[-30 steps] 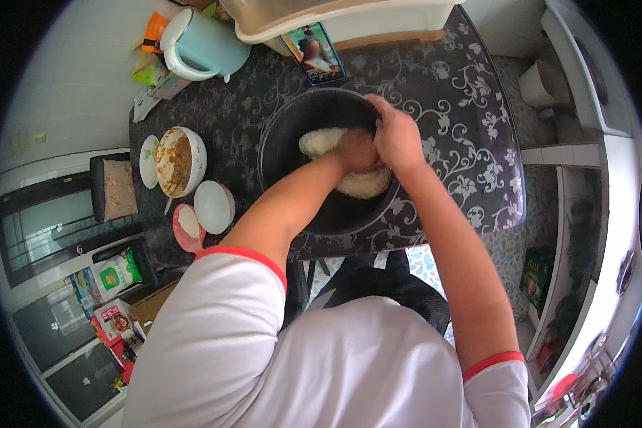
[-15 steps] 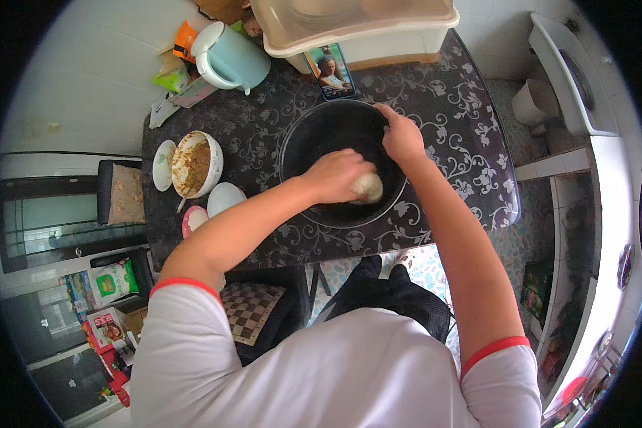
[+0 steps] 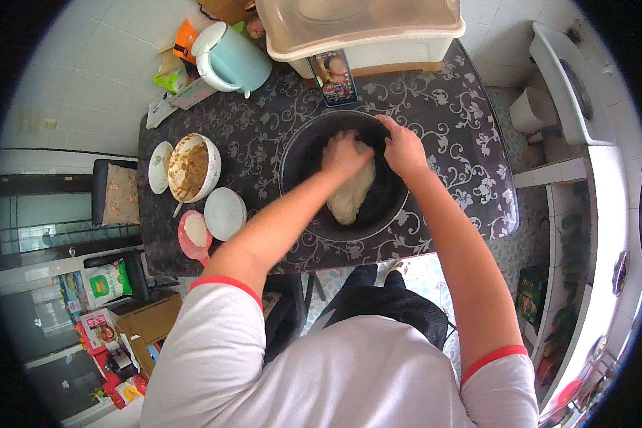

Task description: The person kneads a ball of dough in a black bowl using both hands, repeatedly pressing and folding it. A smartphone is visible on the table, and the person briefly taps the screen before resuming kneading.

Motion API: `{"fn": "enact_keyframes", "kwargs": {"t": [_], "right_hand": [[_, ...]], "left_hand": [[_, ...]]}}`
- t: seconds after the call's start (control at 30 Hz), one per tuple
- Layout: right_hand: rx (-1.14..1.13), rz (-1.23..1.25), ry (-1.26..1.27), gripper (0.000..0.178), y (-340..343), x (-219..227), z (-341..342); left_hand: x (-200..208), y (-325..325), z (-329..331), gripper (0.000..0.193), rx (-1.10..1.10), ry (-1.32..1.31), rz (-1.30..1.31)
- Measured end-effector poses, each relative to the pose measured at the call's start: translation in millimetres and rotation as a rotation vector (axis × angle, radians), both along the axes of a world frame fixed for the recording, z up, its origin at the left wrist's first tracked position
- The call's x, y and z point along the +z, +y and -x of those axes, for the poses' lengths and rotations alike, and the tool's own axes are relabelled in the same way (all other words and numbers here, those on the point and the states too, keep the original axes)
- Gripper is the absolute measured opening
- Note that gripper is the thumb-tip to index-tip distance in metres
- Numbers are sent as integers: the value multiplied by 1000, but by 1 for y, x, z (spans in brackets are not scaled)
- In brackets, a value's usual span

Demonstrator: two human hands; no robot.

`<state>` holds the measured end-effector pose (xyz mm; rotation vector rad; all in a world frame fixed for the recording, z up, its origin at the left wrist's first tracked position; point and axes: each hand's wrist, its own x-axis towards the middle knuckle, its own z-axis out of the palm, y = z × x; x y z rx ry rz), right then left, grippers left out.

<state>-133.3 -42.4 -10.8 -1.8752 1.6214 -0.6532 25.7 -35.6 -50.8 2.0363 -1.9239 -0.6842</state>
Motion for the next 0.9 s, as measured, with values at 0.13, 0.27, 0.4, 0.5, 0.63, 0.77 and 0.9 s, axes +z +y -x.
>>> {"fn": "enact_keyframes", "kwargs": {"t": [0.13, 0.27, 0.4, 0.5, 0.63, 0.77, 0.9], "right_hand": [[4, 46, -39, 48, 5, -2, 0], [-8, 31, -19, 46, 7, -2, -4], [-40, 5, -74, 47, 8, -2, -3], [-76, 13, -51, 47, 6, -1, -2], [-101, 30, -27, 49, 2, -1, -6], [-83, 39, -20, 50, -6, -7, -5], [-46, 51, -30, 49, -6, -8, -3]], "left_hand": [[-9, 19, 16, 39, -51, -321, 215], [-16, 10, 14, 34, -8, -343, 235], [-30, -1, 9, 30, 1, -289, 304], [-33, -14, 10, 29, -6, -268, 320], [-31, -16, 8, 29, 10, -258, 372], [4, -16, -3, 34, -37, -175, 56], [61, -3, -12, 36, -218, -197, -76]]}}
